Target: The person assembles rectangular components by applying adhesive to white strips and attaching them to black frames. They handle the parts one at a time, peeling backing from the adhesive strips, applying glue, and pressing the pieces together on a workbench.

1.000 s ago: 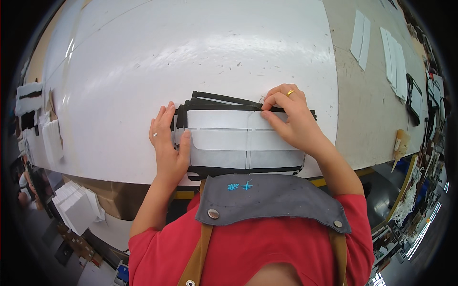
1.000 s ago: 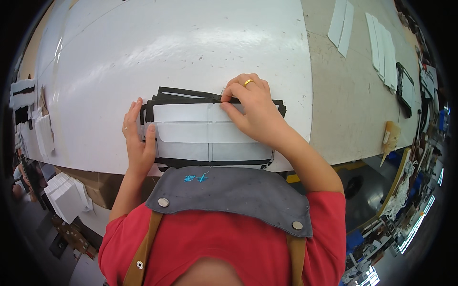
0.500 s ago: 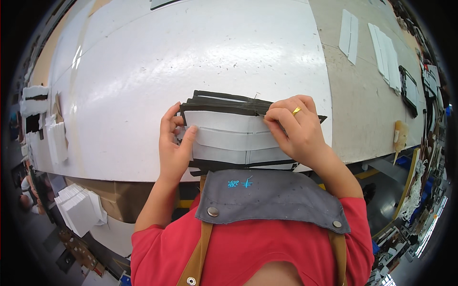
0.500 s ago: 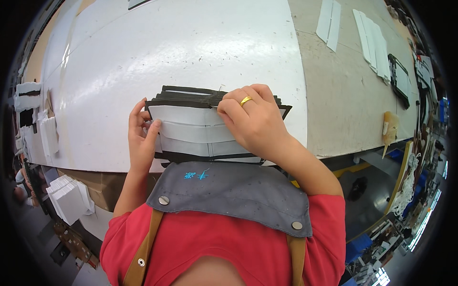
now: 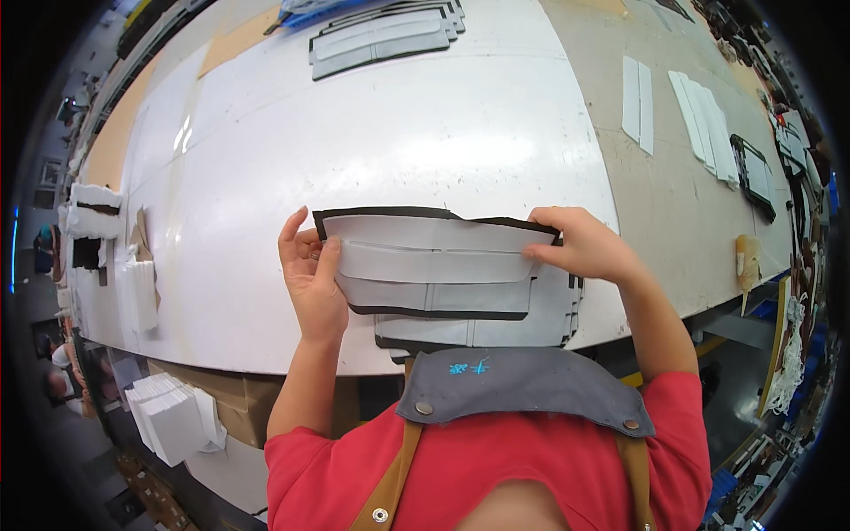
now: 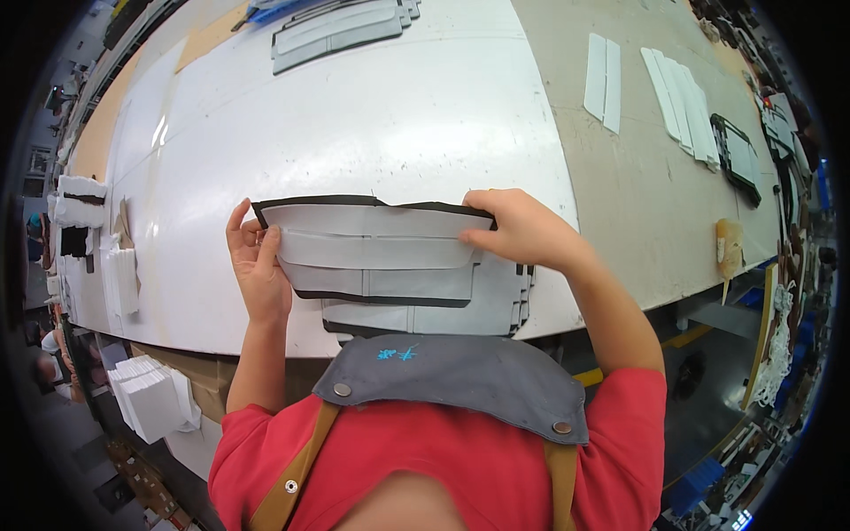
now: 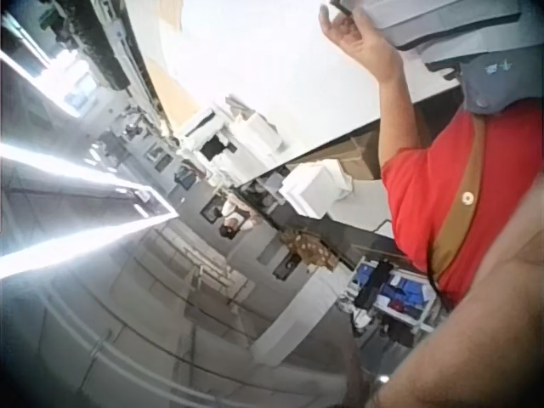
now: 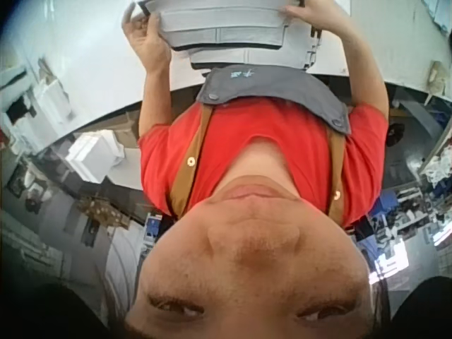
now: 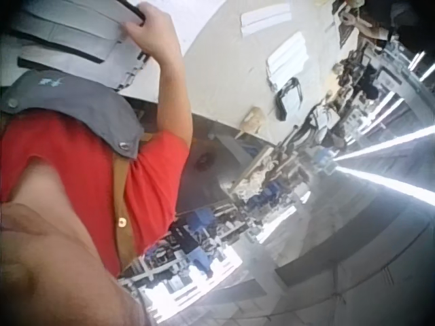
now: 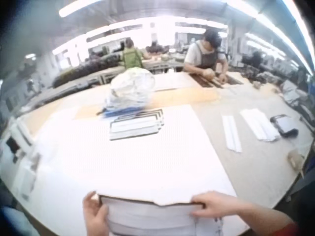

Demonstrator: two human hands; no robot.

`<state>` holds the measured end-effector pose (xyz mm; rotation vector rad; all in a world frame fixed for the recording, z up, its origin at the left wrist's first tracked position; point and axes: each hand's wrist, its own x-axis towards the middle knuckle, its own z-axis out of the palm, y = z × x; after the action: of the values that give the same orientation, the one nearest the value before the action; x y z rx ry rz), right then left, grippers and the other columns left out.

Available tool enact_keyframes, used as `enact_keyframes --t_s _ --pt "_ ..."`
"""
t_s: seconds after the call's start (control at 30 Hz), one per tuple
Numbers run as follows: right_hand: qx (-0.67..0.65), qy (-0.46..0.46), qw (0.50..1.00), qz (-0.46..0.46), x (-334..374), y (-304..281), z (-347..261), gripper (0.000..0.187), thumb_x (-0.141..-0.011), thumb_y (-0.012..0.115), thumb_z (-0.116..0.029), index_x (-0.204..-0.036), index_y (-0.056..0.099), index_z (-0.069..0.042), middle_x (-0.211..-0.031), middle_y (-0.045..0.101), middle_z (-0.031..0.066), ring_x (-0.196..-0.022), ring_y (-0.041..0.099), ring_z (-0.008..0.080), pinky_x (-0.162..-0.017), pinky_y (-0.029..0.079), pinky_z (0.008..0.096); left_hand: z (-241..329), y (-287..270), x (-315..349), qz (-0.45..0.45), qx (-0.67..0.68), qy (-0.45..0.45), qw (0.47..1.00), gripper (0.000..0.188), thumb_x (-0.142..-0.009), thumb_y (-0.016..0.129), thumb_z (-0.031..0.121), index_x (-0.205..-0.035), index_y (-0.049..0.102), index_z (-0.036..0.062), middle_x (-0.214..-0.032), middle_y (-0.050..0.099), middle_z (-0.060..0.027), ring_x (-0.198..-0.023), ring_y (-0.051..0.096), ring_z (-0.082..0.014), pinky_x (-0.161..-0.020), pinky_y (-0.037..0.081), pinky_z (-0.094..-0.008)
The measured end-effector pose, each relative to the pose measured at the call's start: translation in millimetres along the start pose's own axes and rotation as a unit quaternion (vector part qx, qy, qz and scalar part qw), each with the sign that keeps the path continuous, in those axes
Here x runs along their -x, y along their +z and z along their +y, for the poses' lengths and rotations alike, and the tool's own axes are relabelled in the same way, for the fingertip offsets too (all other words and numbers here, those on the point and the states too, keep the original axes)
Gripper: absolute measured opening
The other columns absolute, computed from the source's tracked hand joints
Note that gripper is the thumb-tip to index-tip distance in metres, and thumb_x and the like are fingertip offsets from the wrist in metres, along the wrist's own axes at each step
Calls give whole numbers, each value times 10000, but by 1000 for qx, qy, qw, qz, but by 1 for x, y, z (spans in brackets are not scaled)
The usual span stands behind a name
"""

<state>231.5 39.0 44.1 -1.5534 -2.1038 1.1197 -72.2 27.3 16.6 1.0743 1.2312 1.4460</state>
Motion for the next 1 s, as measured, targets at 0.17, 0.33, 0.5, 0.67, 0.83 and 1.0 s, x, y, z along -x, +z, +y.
enact_keyframes --t_s 0.17,0.33,0.5,0.67,0.83,1.0 --pt "-248 76 965 49 -89 -30 21 196 -764 643 -166 -850 582 -1 -707 541 15 -652 473 89 -591 387 228 -13 1 -100 4 -37 46 998 392 -846 509 -2 -1221 396 21 -861 478 -7 -807 446 -74 -753 372 -217" --pt "-337 20 922 191 -225 -45 34 176 -799 600 -141 -877 593 17 -750 566 27 -696 518 105 -623 428 242 -39 -7 -221 45 -120 65 990 388 -821 563 31 -1183 426 17 -777 463 -1 -720 423 -77 -686 379 -219" --pt "-262 14 922 285 -330 -62 60 261 -753 645 -156 -950 569 -3 -764 578 45 -689 543 132 -627 447 264 -65 9 -327 61 -219 140 964 387 -802 573 62 -1163 435 29 -768 517 -36 -678 489 -121 -652 418 -259" --pt "-93 34 937 335 -361 -51 65 363 -724 641 -170 -1031 498 -38 -796 612 100 -763 603 234 -688 470 336 -87 2 -351 91 -410 148 895 412 -801 565 135 -1171 415 34 -753 566 -85 -707 575 -219 -666 450 -331" --pt "-41 39 941 334 -361 -49 67 382 -755 616 -203 -1070 456 -58 -830 623 100 -824 613 264 -727 471 369 -97 5 -350 98 -396 165 898 401 -796 567 125 -1155 417 28 -731 563 -83 -696 576 -229 -664 453 -350" --pt "-23 24 948 317 -354 -43 58 295 -797 577 -190 -1055 471 -95 -871 619 102 -827 600 276 -725 463 386 -91 4 -351 113 -414 159 889 401 -796 568 120 -1154 414 25 -733 563 -91 -704 579 -246 -677 453 -359"
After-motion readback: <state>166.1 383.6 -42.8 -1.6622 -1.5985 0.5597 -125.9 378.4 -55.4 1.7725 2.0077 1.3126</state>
